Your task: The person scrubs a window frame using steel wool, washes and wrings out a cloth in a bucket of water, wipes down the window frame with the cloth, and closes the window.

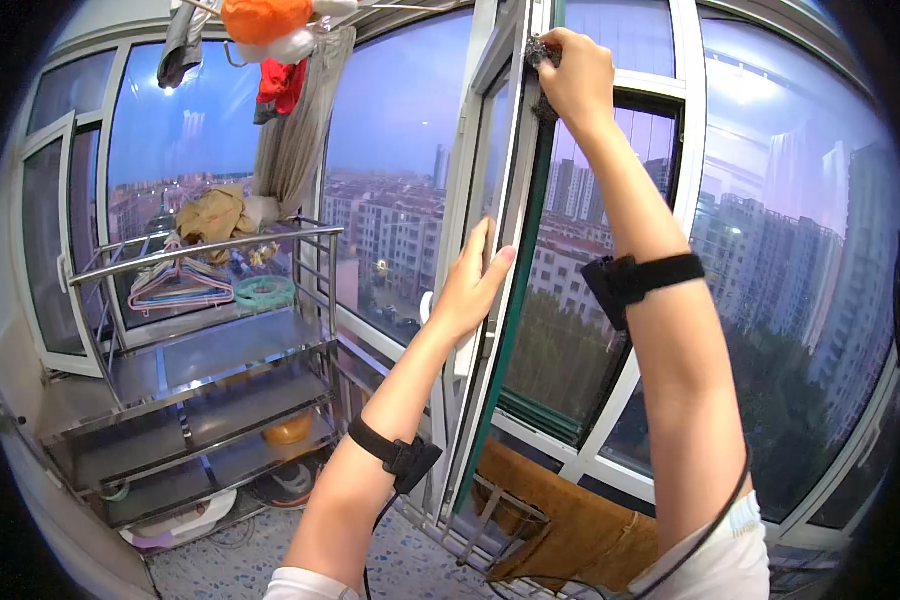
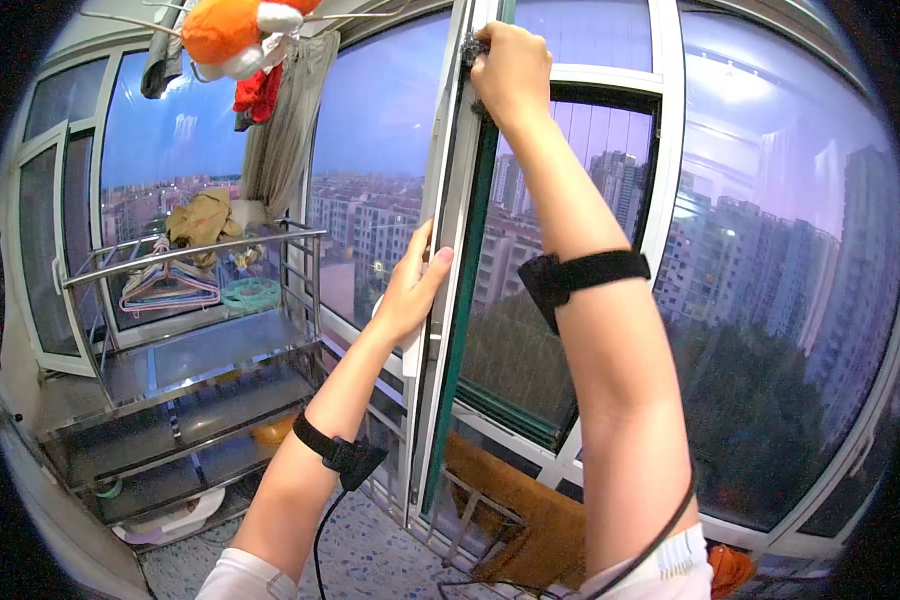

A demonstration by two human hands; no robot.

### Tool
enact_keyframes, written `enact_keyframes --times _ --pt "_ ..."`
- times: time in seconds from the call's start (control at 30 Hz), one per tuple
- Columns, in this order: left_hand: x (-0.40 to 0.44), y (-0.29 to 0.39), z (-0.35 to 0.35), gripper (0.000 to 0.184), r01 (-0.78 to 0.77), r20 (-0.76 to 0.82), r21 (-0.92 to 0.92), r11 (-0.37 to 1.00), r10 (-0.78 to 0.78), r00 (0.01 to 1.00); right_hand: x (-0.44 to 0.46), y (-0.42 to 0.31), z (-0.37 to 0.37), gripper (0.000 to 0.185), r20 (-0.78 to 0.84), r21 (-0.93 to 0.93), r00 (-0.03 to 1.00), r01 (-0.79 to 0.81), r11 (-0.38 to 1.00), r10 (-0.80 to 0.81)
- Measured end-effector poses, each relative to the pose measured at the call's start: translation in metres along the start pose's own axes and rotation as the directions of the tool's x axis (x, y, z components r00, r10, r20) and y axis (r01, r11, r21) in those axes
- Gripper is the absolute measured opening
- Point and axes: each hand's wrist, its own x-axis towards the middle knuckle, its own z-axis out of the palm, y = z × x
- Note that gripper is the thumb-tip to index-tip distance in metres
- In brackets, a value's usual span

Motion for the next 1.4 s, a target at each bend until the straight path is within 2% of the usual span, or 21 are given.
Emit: enact_keyframes --times 0.17,0.27,0.37,0.43,0.5,0.6,0.67,0.7,0.77,0.83,0.9,0.93,1.0,1.03,1.23,1.3,1.37,1.4 --pt "0.002 -0.001 0.001 0.075 0.000 0.005 -0.054 0.999 0.001 1.000 -0.041 -0.006 -0.012 0.019 0.058 0.053 0.998 0.008 0.999 -0.011" --pt "0.001 -0.001 -0.001 0.075 -0.002 0.022 -0.062 0.998 0.003 1.000 -0.013 0.006 -0.018 0.021 0.155 -0.008 0.978 0.140 0.990 -0.137" --pt "0.003 0.000 0.001 0.075 0.003 0.007 -0.021 1.000 -0.002 1.000 0.016 0.004 -0.023 0.024 0.022 0.037 0.998 0.050 0.998 -0.051" --pt "0.001 -0.001 0.001 0.067 0.017 0.020 -0.051 0.999 -0.016 1.000 0.019 0.002 -0.011 0.033 0.095 -0.064 0.995 0.023 0.998 -0.016" --pt "0.001 -0.002 0.000 0.068 -0.012 0.021 -0.052 0.999 0.013 1.000 0.011 -0.003 -0.004 0.039 0.098 -0.056 0.995 0.017 0.998 -0.011" --pt "-0.001 -0.001 -0.002 0.073 -0.001 0.013 -0.021 1.000 0.001 1.000 -0.014 -0.009 -0.004 0.039 0.026 0.049 0.995 0.097 0.994 -0.099" --pt "-0.002 0.004 -0.006 0.084 -0.011 0.011 -0.033 0.999 0.011 1.000 -0.031 -0.009 -0.006 0.044 0.045 0.034 0.983 0.174 0.984 -0.175" --pt "-0.001 0.003 -0.005 0.084 -0.008 0.013 -0.035 0.999 0.008 1.000 -0.035 -0.010 -0.008 0.049 0.037 0.021 0.973 0.226 0.974 -0.227" --pt "0.000 -0.002 -0.006 0.087 -0.018 0.052 -0.069 0.997 0.021 0.998 -0.022 -0.006 -0.014 0.044 0.124 0.079 0.972 0.190 0.979 -0.199" --pt "-0.001 0.001 -0.006 0.086 0.000 0.045 -0.062 0.998 0.003 0.999 -0.006 0.001 -0.019 0.049 0.118 0.046 0.972 0.198 0.979 -0.202" --pt "0.000 0.002 -0.004 0.086 -0.009 0.048 -0.071 0.997 0.013 0.999 0.004 0.002 -0.021 0.048 0.063 0.068 0.993 0.098 0.993 -0.102" --pt "0.001 0.002 -0.004 0.080 -0.013 0.065 -0.089 0.996 0.019 0.998 0.005 -0.001 -0.018 0.048 0.061 0.069 0.993 0.100 0.993 -0.104" --pt "-0.001 0.003 -0.003 0.080 0.009 0.050 -0.070 0.997 -0.006 0.999 0.003 -0.007 -0.007 0.031 0.014 0.117 0.997 0.076 0.990 -0.078" --pt "-0.001 0.003 -0.003 0.079 0.007 0.044 -0.068 0.998 -0.004 0.999 0.001 -0.006 -0.003 0.031 0.014 0.123 0.997 0.077 0.989 -0.079" --pt "-0.001 -0.002 -0.003 0.082 -0.013 0.048 -0.069 0.998 0.017 0.999 -0.011 -0.001 0.002 0.047 -0.035 0.008 0.975 0.219 0.976 -0.219" --pt "-0.001 0.003 -0.004 0.085 -0.010 0.045 -0.077 0.997 0.013 0.999 -0.022 -0.003 -0.004 0.048 0.064 -0.039 0.960 0.275 0.961 -0.273" --pt "-0.003 0.013 -0.005 0.084 0.006 0.023 -0.074 0.997 -0.004 1.000 -0.027 -0.003 -0.013 0.047 0.046 0.012 0.943 0.328 0.944 -0.329" --pt "-0.002 0.010 -0.004 0.082 -0.002 0.024 -0.082 0.997 0.004 1.000 -0.023 -0.001 -0.018 0.046 0.115 0.079 0.948 0.288 0.954 -0.296"
